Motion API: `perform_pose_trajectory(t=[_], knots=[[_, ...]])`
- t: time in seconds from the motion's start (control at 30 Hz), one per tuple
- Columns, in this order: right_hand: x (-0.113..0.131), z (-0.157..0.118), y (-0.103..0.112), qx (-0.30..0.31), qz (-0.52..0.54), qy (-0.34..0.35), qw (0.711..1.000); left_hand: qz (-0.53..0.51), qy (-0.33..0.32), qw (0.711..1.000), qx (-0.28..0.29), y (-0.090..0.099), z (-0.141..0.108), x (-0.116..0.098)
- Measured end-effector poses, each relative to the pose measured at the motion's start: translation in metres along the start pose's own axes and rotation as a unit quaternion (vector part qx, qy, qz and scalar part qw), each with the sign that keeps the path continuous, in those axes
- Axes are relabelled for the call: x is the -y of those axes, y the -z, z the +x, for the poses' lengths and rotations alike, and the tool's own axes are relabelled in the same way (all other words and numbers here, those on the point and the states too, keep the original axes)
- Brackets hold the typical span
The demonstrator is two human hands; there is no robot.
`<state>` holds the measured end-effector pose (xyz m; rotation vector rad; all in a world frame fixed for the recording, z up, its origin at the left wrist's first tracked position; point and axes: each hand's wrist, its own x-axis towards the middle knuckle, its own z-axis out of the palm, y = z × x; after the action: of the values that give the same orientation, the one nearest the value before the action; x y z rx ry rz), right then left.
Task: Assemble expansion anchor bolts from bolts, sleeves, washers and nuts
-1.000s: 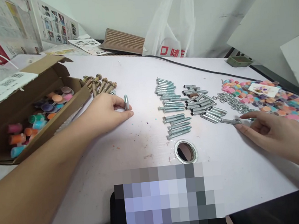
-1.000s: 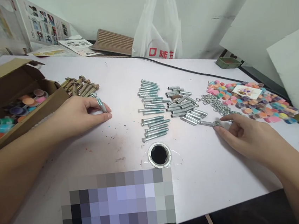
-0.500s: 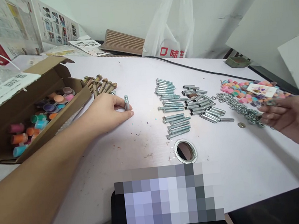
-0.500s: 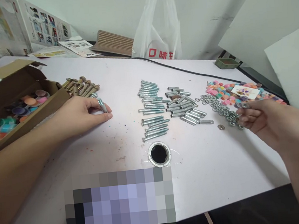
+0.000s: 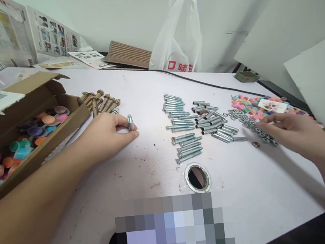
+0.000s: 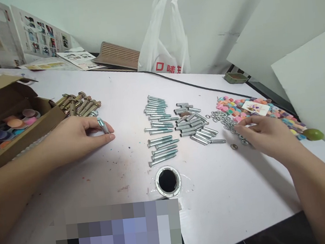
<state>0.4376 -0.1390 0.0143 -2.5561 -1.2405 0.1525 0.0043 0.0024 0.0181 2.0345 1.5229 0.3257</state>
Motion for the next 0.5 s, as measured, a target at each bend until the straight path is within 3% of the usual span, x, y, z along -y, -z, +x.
perform_pose_trajectory(t=[0.2,0.5], knots=[[-0.002,0.008,0.003,0.015,-0.114,-0.03,0.993,0.003,0.0,1.0,-0.009,-0.002,0.003,0.005],[0.004,0.03,0.003,0.088,-0.174,0.0,0.981,-0.002,-0.009,1.0,-0.009,-0.001,0.002,0.005]])
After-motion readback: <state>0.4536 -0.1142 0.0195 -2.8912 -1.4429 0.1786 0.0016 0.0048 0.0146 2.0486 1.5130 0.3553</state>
